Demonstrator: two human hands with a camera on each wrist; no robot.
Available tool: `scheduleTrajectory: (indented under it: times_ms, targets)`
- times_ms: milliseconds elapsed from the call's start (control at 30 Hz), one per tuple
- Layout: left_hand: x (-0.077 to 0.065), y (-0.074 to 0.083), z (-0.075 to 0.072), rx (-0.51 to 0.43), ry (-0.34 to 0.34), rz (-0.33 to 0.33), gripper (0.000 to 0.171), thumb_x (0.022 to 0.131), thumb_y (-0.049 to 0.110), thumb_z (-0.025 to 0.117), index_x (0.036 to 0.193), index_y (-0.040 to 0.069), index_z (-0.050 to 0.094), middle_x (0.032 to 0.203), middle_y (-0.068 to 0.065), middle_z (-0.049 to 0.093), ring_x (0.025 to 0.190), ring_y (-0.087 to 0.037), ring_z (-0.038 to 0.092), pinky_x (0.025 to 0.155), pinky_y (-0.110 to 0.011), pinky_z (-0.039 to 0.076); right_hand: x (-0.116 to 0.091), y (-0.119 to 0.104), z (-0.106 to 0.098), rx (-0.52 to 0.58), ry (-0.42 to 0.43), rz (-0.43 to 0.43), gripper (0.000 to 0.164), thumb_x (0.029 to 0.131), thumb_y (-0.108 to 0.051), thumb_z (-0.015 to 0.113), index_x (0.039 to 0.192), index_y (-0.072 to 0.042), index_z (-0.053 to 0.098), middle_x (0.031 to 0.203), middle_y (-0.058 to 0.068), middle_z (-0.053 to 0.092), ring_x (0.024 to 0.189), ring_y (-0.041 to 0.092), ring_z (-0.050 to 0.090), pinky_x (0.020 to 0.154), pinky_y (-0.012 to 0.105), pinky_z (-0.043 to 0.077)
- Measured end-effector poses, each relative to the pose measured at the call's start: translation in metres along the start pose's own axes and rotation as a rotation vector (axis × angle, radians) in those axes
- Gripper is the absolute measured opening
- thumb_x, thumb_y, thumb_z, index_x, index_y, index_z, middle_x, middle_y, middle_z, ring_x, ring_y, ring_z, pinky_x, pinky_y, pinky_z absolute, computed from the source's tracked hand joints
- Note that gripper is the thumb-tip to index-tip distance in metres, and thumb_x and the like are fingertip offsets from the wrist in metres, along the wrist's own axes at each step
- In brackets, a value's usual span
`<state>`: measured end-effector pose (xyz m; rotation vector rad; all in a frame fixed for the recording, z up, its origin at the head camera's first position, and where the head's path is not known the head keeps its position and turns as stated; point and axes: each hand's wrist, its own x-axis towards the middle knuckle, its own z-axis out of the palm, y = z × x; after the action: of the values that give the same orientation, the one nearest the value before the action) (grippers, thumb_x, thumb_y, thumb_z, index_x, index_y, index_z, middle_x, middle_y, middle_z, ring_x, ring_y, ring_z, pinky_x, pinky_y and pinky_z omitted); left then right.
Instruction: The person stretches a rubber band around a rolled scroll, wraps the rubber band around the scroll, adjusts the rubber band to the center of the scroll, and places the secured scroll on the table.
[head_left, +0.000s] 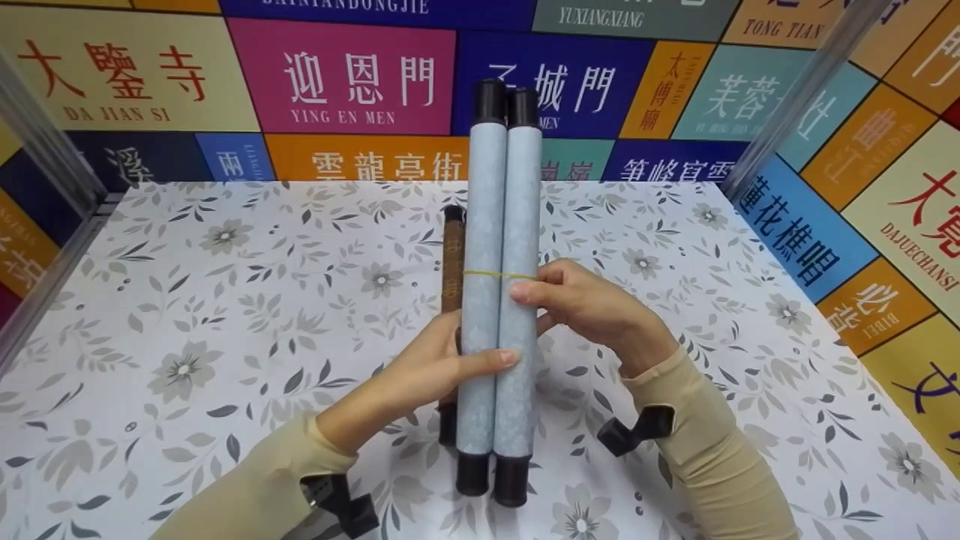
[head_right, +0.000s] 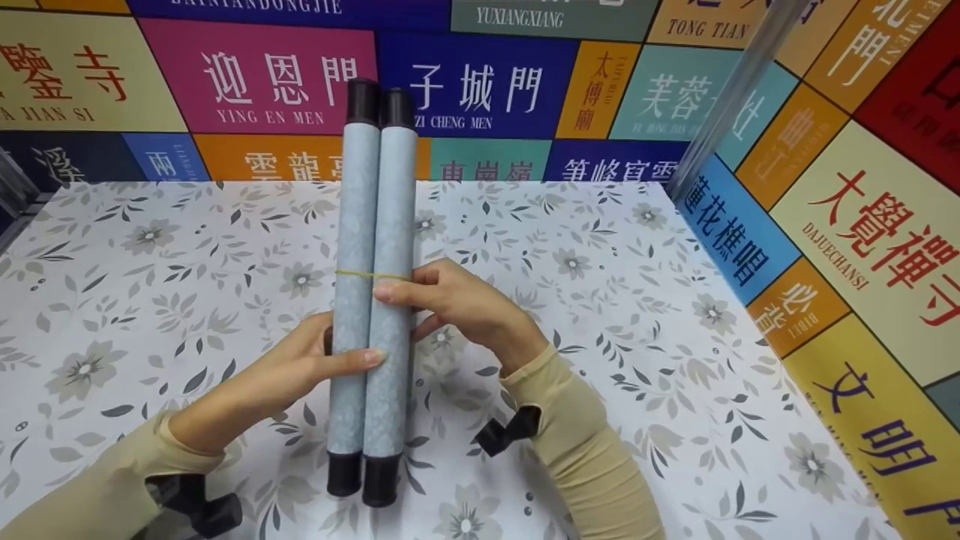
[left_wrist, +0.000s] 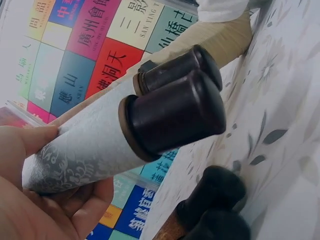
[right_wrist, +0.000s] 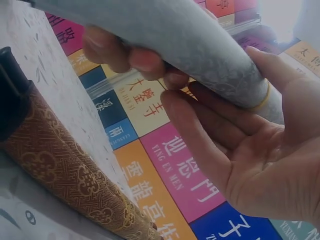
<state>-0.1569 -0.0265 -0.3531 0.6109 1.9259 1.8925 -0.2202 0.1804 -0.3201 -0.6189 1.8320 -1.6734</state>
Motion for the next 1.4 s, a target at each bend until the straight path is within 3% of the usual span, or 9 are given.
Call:
scheduleTrajectory:
  times_ms: [133, 267, 367, 633, 767, 933, 1100, 1233, 1400]
  targets:
    - [0.002, -0.001, -0.001, 0.008, 0.0, 0.007, 0.041, 0.085, 0.029, 0.068, 0.12, 0.011, 0.055, 0.108, -0.008, 0.065, 0.093, -0.018, 0.066, 0.086, -0.033, 0.055, 0.0, -0.001, 0.0, -0.021, 0.041, -0.018, 0.044, 0.086, -0.038, 0.066, 0.109, -0.001, 0.062, 0.098, 0.001, 0.07, 0.089, 0.014, 0.067, 0.077, 0.036, 0.057]
    - [0.004, -0.004, 0.002, 0.011, -0.02, 0.008, 0.042, 0.086, 0.03, 0.067, 0.121, 0.011, 0.054, 0.108, -0.009, 0.066, 0.094, -0.018, 0.067, 0.087, -0.033, 0.055, 0.002, -0.005, -0.001, 0.026, 0.186, -0.052, 0.043, 0.091, -0.028, 0.06, 0.124, -0.001, 0.053, 0.105, 0.003, 0.064, 0.092, 0.014, 0.064, 0.076, 0.034, 0.056]
    - [0.005, -0.006, 0.003, 0.051, -0.025, 0.005, 0.044, 0.085, 0.032, 0.068, 0.123, 0.013, 0.053, 0.109, -0.008, 0.066, 0.095, -0.017, 0.067, 0.087, -0.032, 0.055, 0.005, -0.007, -0.003, 0.028, 0.308, -0.039, 0.037, 0.092, -0.019, 0.058, 0.124, -0.002, 0.054, 0.103, 0.001, 0.064, 0.086, 0.012, 0.063, 0.07, 0.031, 0.056]
    - [0.008, -0.014, 0.005, 0.169, 0.082, -0.047, 0.072, 0.08, 0.03, 0.074, 0.137, 0.007, 0.036, 0.119, -0.016, 0.063, 0.098, -0.024, 0.067, 0.08, -0.032, 0.058, 0.01, 0.005, -0.022, -0.083, 0.469, 0.0, 0.033, 0.09, -0.023, 0.061, 0.118, -0.005, 0.06, 0.089, -0.003, 0.066, 0.076, 0.009, 0.062, 0.062, 0.026, 0.056]
    - [0.008, -0.02, 0.009, 0.237, 0.119, -0.001, 0.101, 0.071, 0.024, 0.082, 0.147, 0.017, 0.015, 0.123, -0.015, 0.057, 0.089, -0.023, 0.067, 0.074, -0.03, 0.058, 0.014, 0.017, -0.035, -0.125, 0.521, 0.018, 0.032, 0.09, -0.026, 0.061, 0.114, -0.004, 0.06, 0.084, -0.003, 0.065, 0.068, 0.009, 0.061, 0.057, 0.025, 0.055]
    - [0.006, -0.027, 0.017, 0.437, 0.128, 0.074, 0.111, 0.061, 0.029, 0.088, 0.148, 0.024, 0.019, 0.139, -0.011, 0.037, 0.093, -0.019, 0.06, 0.076, -0.025, 0.056, 0.022, 0.035, -0.05, -0.139, 0.577, 0.051, 0.031, 0.09, -0.029, 0.061, 0.111, -0.005, 0.06, 0.081, -0.004, 0.064, 0.061, 0.008, 0.062, 0.053, 0.024, 0.054]
    - [0.005, -0.037, 0.025, 0.583, 0.111, 0.112, 0.115, 0.053, 0.039, 0.09, 0.146, 0.018, 0.026, 0.148, -0.011, 0.018, 0.119, -0.028, 0.051, 0.098, -0.032, 0.05, 0.031, 0.054, -0.061, -0.115, 0.602, 0.117, 0.033, 0.091, -0.029, 0.06, 0.114, -0.005, 0.06, 0.077, -0.006, 0.064, 0.059, 0.006, 0.06, 0.051, 0.021, 0.051]
    - [0.005, -0.043, 0.028, 0.724, 0.062, 0.131, 0.12, 0.05, 0.045, 0.09, 0.147, 0.014, 0.025, 0.153, -0.011, 0.013, 0.13, -0.031, 0.044, 0.105, -0.035, 0.045, 0.037, 0.068, -0.066, -0.093, 0.596, 0.157, 0.034, 0.092, -0.029, 0.058, 0.116, -0.005, 0.059, 0.077, -0.006, 0.064, 0.06, 0.005, 0.061, 0.053, 0.02, 0.051]
    - [0.003, -0.047, 0.031, 0.879, 0.04, 0.135, 0.114, 0.052, 0.046, 0.089, 0.145, 0.012, 0.032, 0.154, -0.012, 0.019, 0.131, -0.032, 0.045, 0.107, -0.038, 0.043, 0.041, 0.083, -0.069, -0.037, 0.587, 0.175, 0.021, 0.092, -0.026, 0.058, 0.101, -0.007, 0.059, 0.069, -0.006, 0.063, 0.056, 0.006, 0.061, 0.052, 0.022, 0.052]
